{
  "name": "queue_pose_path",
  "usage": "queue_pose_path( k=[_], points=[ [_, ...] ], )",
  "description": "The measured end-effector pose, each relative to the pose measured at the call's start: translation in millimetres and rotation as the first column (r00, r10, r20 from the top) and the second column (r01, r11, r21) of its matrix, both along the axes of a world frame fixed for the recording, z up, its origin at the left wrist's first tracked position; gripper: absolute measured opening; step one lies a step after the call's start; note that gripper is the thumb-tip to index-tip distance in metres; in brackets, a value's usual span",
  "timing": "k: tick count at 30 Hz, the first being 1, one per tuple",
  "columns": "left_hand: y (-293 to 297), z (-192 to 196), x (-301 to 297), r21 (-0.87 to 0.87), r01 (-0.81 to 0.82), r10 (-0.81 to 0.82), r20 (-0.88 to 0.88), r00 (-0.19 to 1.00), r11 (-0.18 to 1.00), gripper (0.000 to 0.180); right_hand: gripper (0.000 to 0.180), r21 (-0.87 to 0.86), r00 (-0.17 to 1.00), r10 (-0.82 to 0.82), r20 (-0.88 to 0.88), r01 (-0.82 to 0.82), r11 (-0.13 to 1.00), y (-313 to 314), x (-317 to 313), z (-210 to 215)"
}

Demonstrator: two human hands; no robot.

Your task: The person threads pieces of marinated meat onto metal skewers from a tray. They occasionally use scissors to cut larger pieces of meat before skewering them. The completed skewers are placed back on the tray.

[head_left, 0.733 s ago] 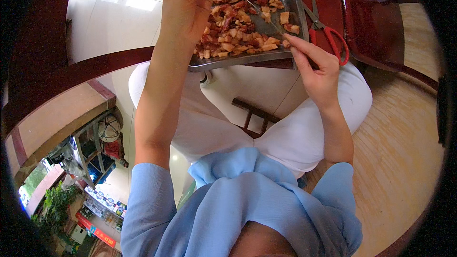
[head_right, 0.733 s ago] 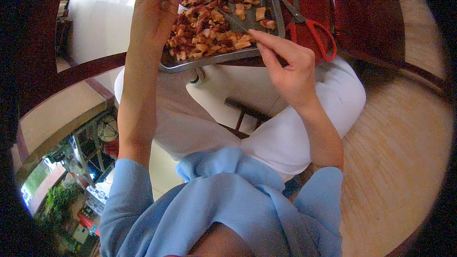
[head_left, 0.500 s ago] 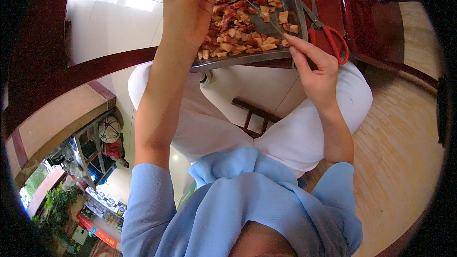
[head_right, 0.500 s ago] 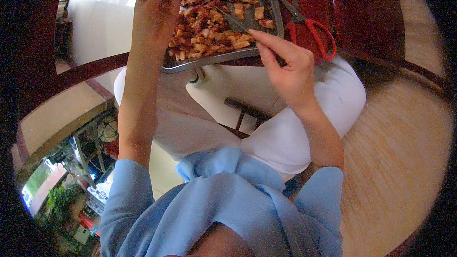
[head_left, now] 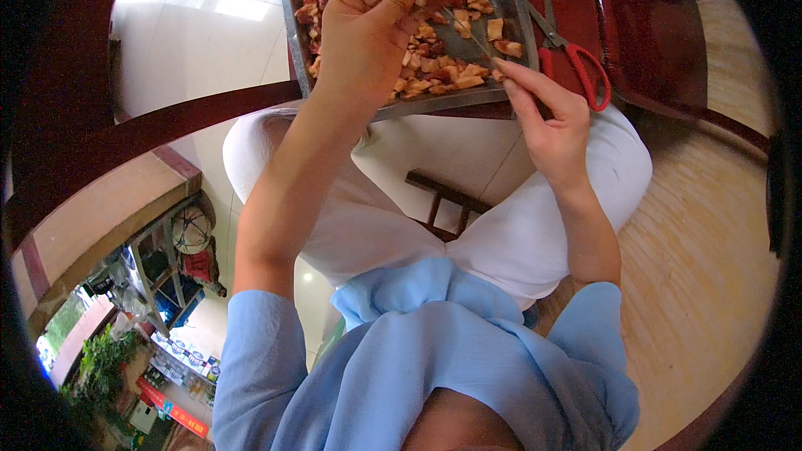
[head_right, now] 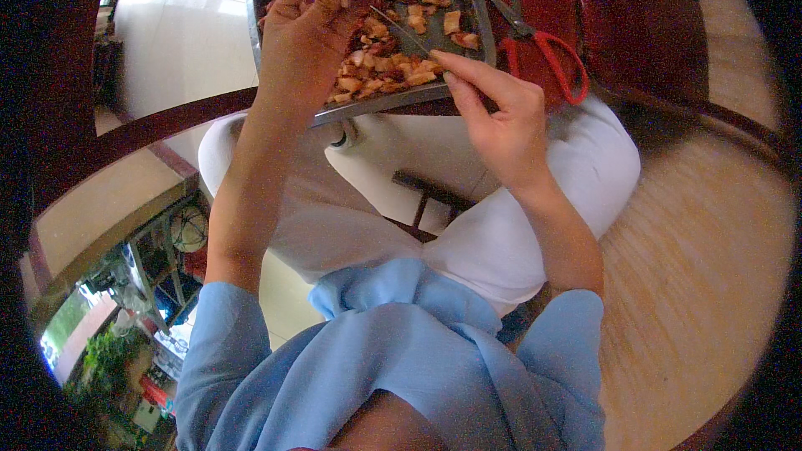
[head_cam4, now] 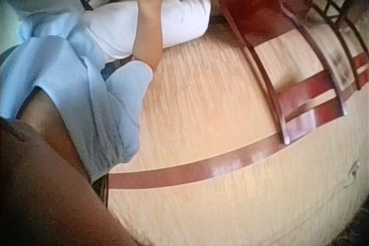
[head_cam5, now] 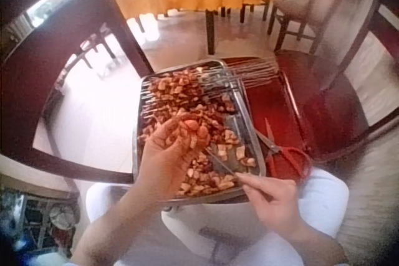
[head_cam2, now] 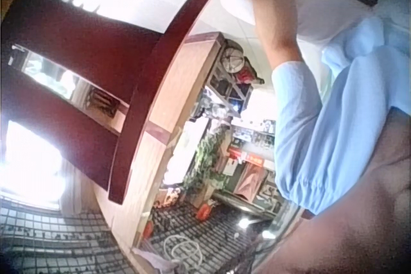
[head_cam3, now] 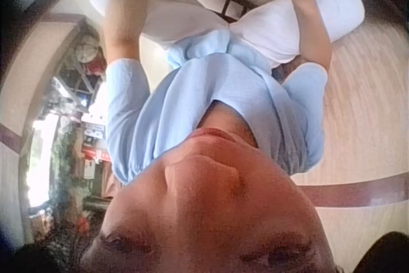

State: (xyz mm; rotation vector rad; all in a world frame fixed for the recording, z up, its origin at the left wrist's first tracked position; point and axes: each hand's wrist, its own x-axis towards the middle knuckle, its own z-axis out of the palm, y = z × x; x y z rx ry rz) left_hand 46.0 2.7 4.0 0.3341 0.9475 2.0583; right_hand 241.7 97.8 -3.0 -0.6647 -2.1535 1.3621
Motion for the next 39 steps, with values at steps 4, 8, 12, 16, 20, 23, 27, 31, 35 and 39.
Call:
queue_pose_path(
  k=[4, 8, 12, 16, 20, 23, 27, 31, 35, 39],
  points=[
    [1, -5, 3, -0.030, 0.005, -0.005, 0.021, 1.000, 1.000, 0.029, 0.022, -0.059, 0.999, -0.007, 0.042, 0.010, 0.998, -1, -1, 5],
    [0, -18, 7, 0.087, 0.038, -0.036, -0.026, 0.999, 0.995, 0.026, 0.021, -0.137, 0.999, -0.017, 0.045, 0.023, 0.990, -3, -4, 6],
    [4, -16, 24, 0.041, 0.013, -0.014, 0.043, 0.999, 0.999, 0.025, 0.021, -0.162, 0.997, -0.029, 0.072, 0.040, 0.986, -3, -3, 4],
    [4, -18, 35, 0.057, 0.011, -0.014, 0.048, 0.999, 0.998, 0.030, 0.021, -0.173, 0.996, -0.043, 0.079, 0.056, 0.983, -5, -2, 4],
    [3, -13, 30, -0.181, 0.020, -0.040, -0.108, 0.993, 0.983, 0.027, 0.022, -0.191, 0.996, -0.040, 0.082, 0.055, 0.980, -1, -2, 2],
    [2, -2, 2, -0.287, -0.154, -0.024, -0.534, 0.845, 0.946, 0.024, 0.022, -0.190, 0.995, -0.064, 0.081, 0.078, 0.979, 1, -2, 1],
    [10, 2, -34, -0.333, -0.494, -0.018, -0.842, 0.539, 0.803, 0.034, 0.023, -0.234, 0.994, -0.084, 0.073, 0.098, 0.967, 5, -3, 1],
    [16, 2, -44, -0.352, -0.586, -0.373, -0.923, 0.089, 0.730, 0.036, 0.024, -0.283, 0.995, -0.091, 0.051, 0.102, 0.954, 7, 0, -4],
    [20, -7, -44, -0.255, -0.659, -0.500, -0.840, -0.212, 0.707, 0.031, 0.024, -0.326, 0.995, -0.093, 0.020, 0.094, 0.941, 6, 2, -2],
    [19, 6, -35, -0.369, -0.706, -0.564, -0.824, -0.054, 0.605, 0.039, 0.023, -0.306, 0.993, -0.113, 0.020, 0.113, 0.945, 8, 5, 0]
  ],
)
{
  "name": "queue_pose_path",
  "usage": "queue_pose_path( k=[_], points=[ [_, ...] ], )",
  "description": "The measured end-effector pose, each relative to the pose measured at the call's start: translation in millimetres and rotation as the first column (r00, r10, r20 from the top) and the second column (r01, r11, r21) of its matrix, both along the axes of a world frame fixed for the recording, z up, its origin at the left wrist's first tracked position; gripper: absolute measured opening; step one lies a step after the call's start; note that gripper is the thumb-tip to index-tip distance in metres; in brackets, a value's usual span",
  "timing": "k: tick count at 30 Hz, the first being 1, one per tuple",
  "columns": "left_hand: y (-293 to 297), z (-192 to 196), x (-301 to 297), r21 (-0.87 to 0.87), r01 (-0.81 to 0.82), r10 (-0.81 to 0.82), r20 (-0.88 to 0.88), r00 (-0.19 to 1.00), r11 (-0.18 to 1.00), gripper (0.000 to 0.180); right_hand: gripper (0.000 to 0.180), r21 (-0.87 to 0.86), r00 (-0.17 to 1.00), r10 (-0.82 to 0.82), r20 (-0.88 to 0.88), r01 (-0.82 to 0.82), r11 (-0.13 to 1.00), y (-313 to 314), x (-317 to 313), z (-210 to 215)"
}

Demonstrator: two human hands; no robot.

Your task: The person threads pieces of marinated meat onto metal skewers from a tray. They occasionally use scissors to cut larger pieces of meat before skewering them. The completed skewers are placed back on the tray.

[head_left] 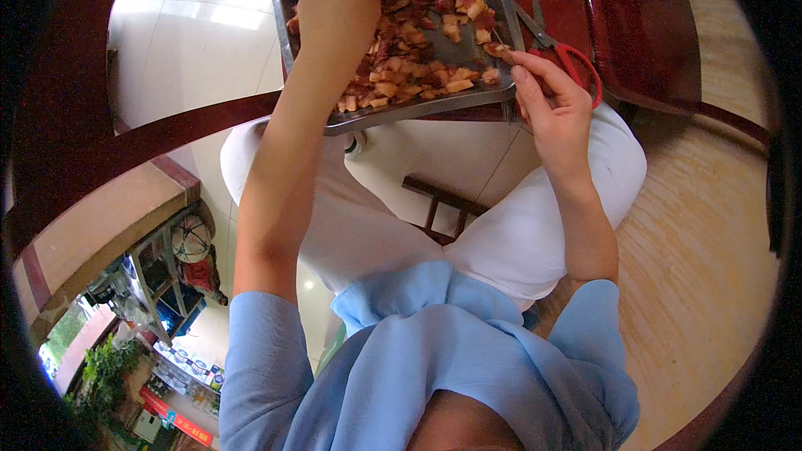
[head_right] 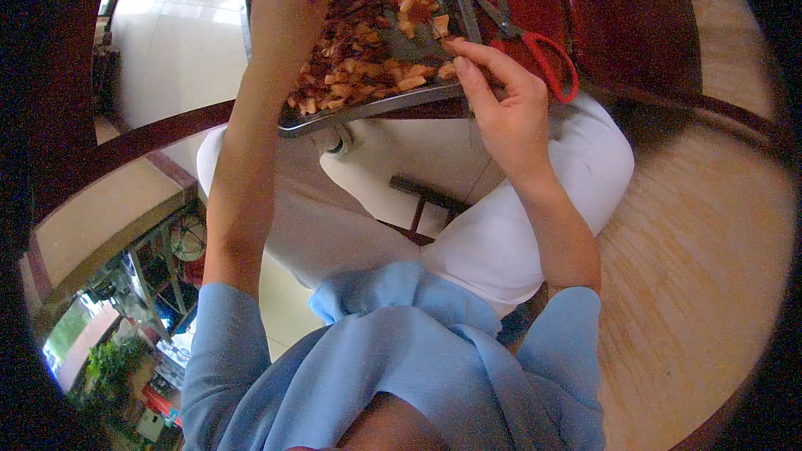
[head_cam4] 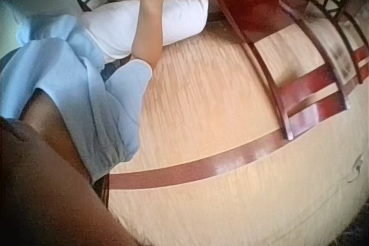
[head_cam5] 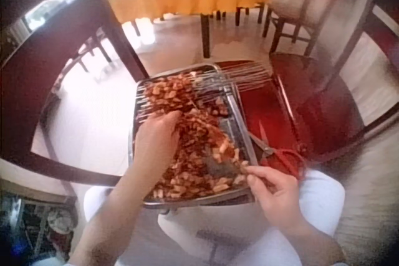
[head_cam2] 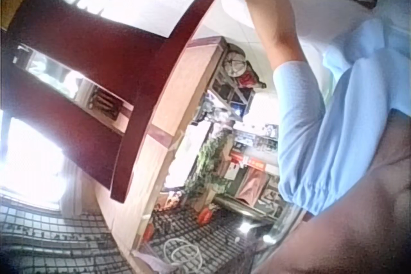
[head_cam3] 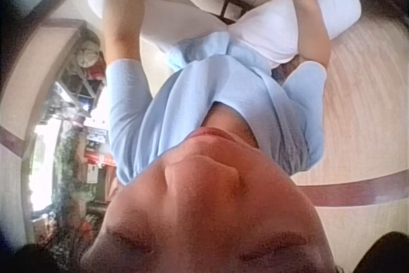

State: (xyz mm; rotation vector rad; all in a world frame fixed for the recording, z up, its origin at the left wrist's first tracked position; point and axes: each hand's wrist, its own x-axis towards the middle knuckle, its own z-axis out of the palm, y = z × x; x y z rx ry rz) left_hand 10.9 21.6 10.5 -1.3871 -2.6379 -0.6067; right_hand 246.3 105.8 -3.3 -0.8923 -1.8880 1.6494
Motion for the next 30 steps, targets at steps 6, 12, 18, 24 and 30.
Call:
queue_pose_path(
  k=[6, 12, 18, 24, 30],
  points=[
    [-32, -20, -44, 0.211, -0.031, -0.075, 0.476, 0.876, 0.977, 0.030, 0.021, 0.024, 1.000, -0.022, 0.004, 0.022, 0.999, 2, 2, 7],
    [-38, -7, -43, 0.447, -0.223, -0.186, 0.703, 0.686, 0.866, 0.034, 0.021, 0.022, 0.999, -0.038, 0.002, 0.038, 0.999, 2, 3, 9],
    [-43, -9, -52, 0.192, -0.147, 0.090, 0.278, 0.956, 0.970, 0.039, 0.021, 0.011, 0.999, -0.040, -0.026, 0.040, 0.999, 2, 1, 12],
    [-33, -12, -38, 0.183, -0.097, 0.062, 0.186, 0.981, 0.978, 0.039, 0.020, -0.032, 0.998, -0.048, -0.041, 0.046, 0.998, 0, 0, 14],
    [-2, -12, -6, 0.011, 0.310, -0.305, -0.145, 0.941, 0.951, 0.053, 0.020, -0.032, 0.997, -0.050, -0.056, 0.048, 0.998, 1, 0, 8]
  ],
)
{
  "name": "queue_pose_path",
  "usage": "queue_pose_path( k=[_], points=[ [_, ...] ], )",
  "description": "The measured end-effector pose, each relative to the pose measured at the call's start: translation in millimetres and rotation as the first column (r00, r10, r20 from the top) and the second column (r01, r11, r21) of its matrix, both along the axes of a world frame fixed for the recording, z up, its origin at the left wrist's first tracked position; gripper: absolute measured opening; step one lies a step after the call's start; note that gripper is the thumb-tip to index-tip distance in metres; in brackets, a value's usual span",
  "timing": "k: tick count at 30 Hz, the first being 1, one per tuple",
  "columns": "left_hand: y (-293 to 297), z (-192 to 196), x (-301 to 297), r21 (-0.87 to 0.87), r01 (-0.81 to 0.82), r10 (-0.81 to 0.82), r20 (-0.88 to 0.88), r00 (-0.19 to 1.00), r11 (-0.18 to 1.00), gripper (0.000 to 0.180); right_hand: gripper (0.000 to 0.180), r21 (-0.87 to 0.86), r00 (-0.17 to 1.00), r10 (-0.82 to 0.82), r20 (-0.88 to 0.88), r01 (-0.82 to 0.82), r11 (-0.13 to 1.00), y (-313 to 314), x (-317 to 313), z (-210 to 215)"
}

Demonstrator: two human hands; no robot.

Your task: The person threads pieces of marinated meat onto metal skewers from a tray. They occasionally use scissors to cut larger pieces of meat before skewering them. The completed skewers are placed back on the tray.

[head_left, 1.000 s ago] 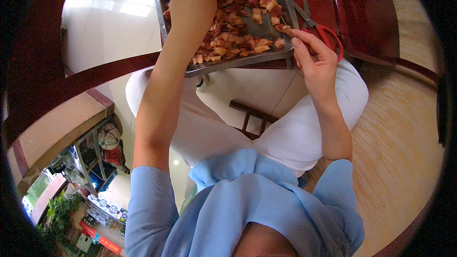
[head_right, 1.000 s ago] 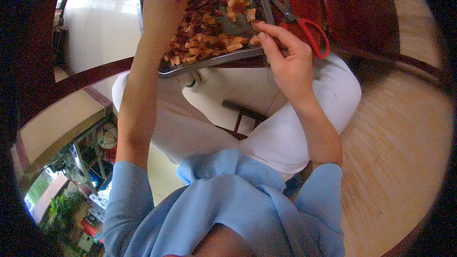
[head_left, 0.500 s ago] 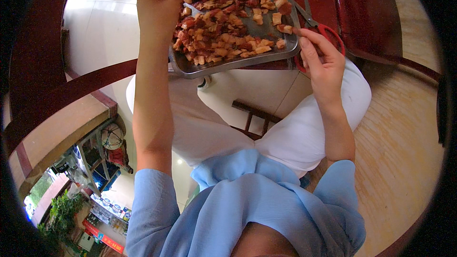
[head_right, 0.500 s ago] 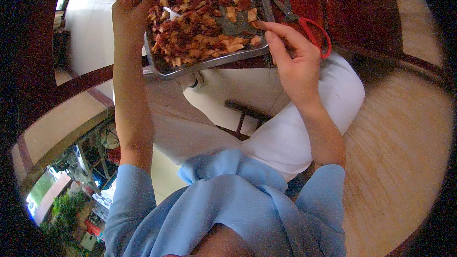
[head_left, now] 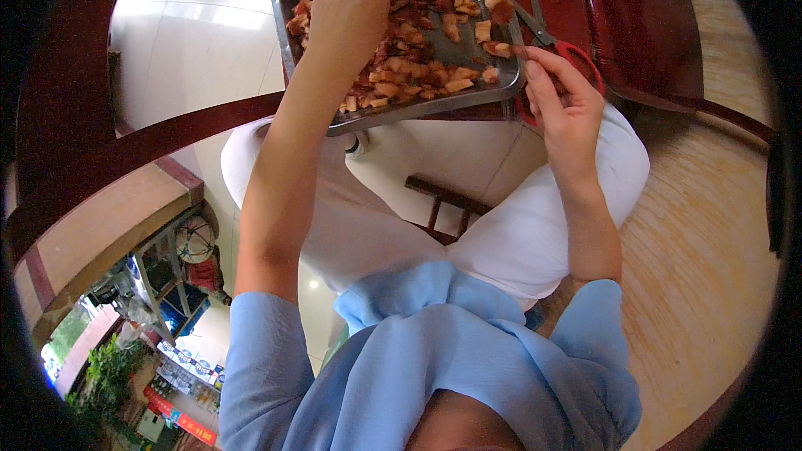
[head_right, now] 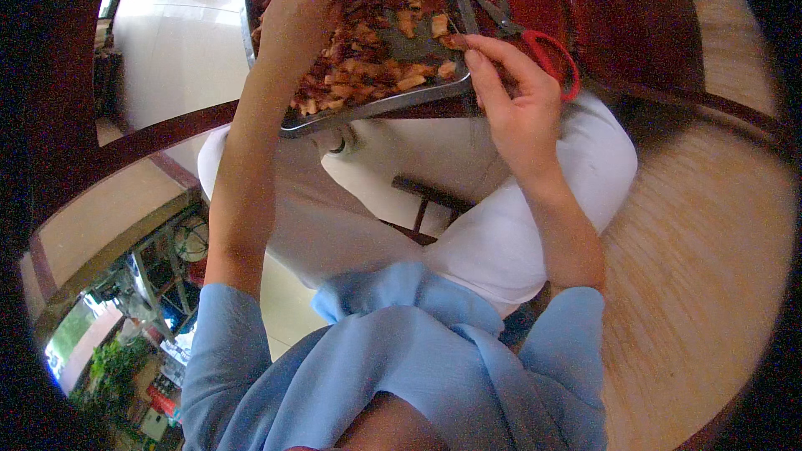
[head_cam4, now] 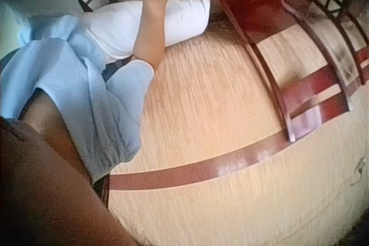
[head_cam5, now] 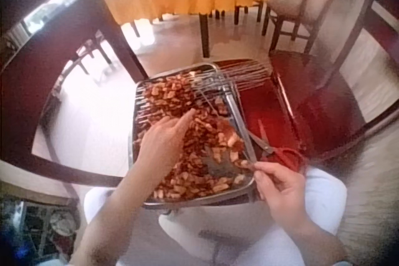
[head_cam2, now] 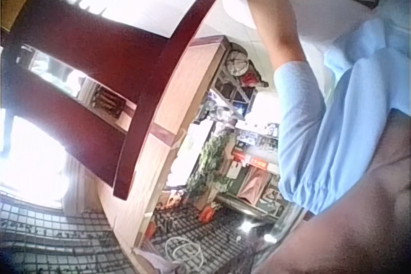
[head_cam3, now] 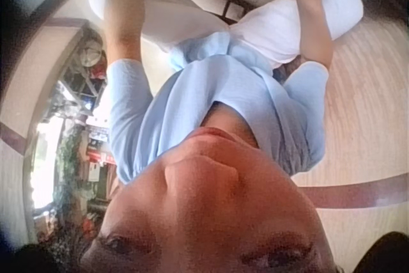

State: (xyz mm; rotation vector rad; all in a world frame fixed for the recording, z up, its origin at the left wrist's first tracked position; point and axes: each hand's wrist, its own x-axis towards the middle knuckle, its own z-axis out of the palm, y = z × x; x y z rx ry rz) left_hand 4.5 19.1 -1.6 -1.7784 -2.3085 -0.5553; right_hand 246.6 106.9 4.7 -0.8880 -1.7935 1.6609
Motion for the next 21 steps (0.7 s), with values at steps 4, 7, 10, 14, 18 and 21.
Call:
queue_pose_path(
  k=[4, 7, 10, 14, 18, 21],
  points=[
    [3, 0, -1, -0.080, -0.029, 0.020, -0.107, 0.994, 0.996, 0.046, 0.020, -0.011, 1.000, -0.021, 0.011, 0.021, 1.000, 4, 4, 2],
    [-6, -11, -12, 0.019, -0.074, 0.075, -0.036, 0.997, 0.997, 0.038, 0.020, -0.001, 0.999, -0.032, 0.030, 0.032, 0.999, 5, 4, 6],
    [-10, 1, -12, -0.125, -0.133, 0.175, 0.428, 0.887, 0.983, 0.043, 0.019, -0.011, 0.999, -0.048, -0.006, 0.048, 0.999, 5, 5, 5],
    [-6, 27, -3, 0.067, -0.230, 0.041, 0.899, 0.437, 0.971, 0.038, 0.023, 0.019, 0.999, -0.034, 0.020, 0.034, 0.999, 3, 5, 5],
    [-6, 30, -6, 0.118, -0.329, -0.091, 0.991, 0.097, 0.937, 0.039, 0.023, 0.005, 0.999, -0.016, 0.029, 0.016, 1.000, 2, 6, 7],
    [-8, 31, -7, 0.145, -0.364, -0.152, 0.988, 0.009, 0.920, 0.039, 0.021, -0.013, 1.000, -0.012, -0.003, 0.012, 1.000, 3, 7, 4]
  ],
)
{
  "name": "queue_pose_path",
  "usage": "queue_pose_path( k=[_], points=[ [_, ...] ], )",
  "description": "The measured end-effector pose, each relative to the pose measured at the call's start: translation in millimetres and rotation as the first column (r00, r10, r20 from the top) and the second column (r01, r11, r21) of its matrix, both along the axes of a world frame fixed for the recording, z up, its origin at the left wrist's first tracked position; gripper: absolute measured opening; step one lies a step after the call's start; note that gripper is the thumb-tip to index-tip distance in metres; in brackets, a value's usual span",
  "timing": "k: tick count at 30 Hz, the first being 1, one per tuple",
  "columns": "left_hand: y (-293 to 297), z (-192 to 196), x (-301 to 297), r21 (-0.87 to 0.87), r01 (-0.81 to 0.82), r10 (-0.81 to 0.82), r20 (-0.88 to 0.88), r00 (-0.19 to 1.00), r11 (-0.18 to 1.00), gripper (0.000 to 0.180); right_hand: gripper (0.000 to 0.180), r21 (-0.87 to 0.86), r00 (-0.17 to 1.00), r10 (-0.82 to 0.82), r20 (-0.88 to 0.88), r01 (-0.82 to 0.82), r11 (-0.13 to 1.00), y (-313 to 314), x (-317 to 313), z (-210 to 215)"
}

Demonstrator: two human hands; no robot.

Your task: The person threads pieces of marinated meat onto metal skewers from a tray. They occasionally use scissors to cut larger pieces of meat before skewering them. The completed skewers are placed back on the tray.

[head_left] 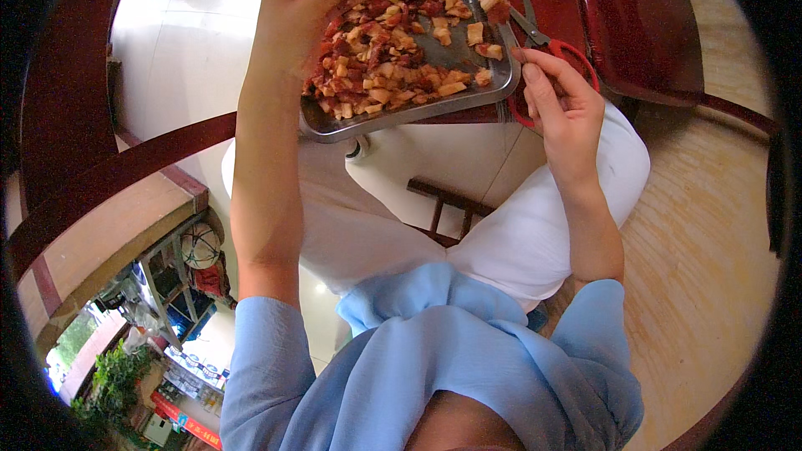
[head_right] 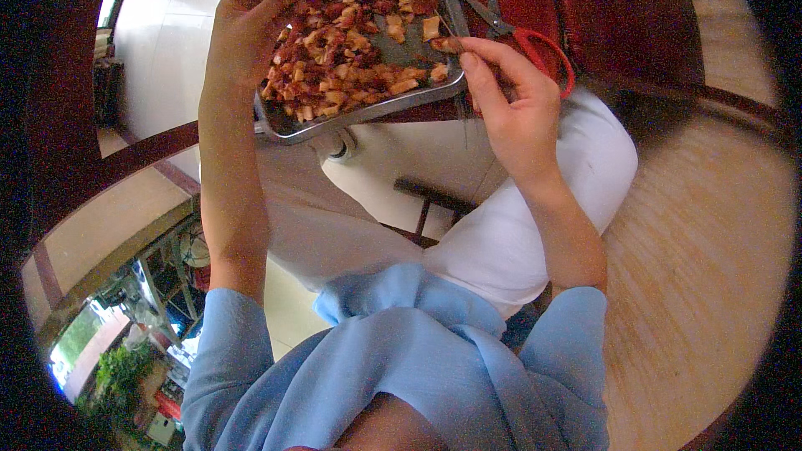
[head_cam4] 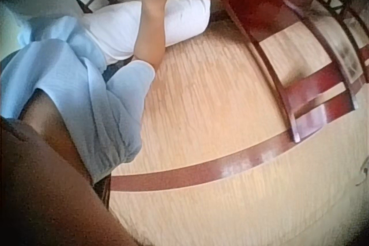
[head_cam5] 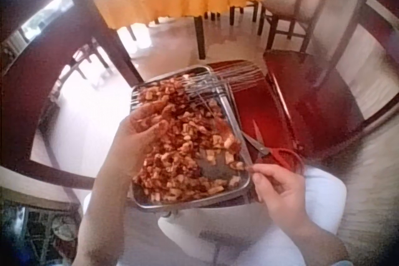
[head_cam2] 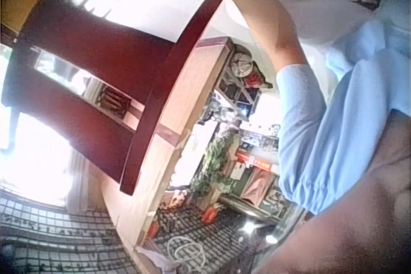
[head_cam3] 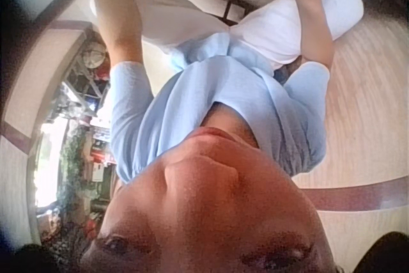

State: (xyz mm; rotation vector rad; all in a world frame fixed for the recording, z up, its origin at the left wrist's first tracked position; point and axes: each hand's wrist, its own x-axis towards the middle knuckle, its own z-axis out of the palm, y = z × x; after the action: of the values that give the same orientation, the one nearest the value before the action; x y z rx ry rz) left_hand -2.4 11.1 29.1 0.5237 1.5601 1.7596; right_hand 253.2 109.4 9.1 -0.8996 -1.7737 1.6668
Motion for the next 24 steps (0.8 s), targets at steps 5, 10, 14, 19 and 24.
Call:
queue_pose_path(
  k=[5, 10, 14, 19, 24],
  points=[
    [-5, -7, -7, -0.338, -0.132, -0.083, -0.552, 0.830, 0.932, 0.044, 0.023, 0.010, 1.000, -0.004, 0.026, 0.003, 1.000, -2, -3, 1],
    [8, -13, 4, -0.293, -0.181, -0.195, -0.886, 0.421, 0.939, 0.048, 0.020, -0.015, 1.000, -0.024, -0.003, 0.024, 1.000, 3, -2, -2],
    [31, -32, 12, -0.239, 0.043, -0.243, -0.950, 0.196, 0.970, 0.050, 0.020, -0.023, 0.999, -0.025, -0.021, 0.024, 0.999, 3, -2, -2],
    [41, -33, 19, -0.441, -0.038, -0.438, -0.897, 0.060, 0.897, 0.050, 0.021, -0.010, 0.999, -0.047, 0.021, 0.047, 0.999, 6, 0, -1],
    [35, -28, 15, -0.363, 0.083, -0.369, -0.868, 0.332, 0.928, 0.042, 0.020, -0.032, 0.999, -0.047, -0.019, 0.046, 0.998, 8, 2, -3]
  ],
)
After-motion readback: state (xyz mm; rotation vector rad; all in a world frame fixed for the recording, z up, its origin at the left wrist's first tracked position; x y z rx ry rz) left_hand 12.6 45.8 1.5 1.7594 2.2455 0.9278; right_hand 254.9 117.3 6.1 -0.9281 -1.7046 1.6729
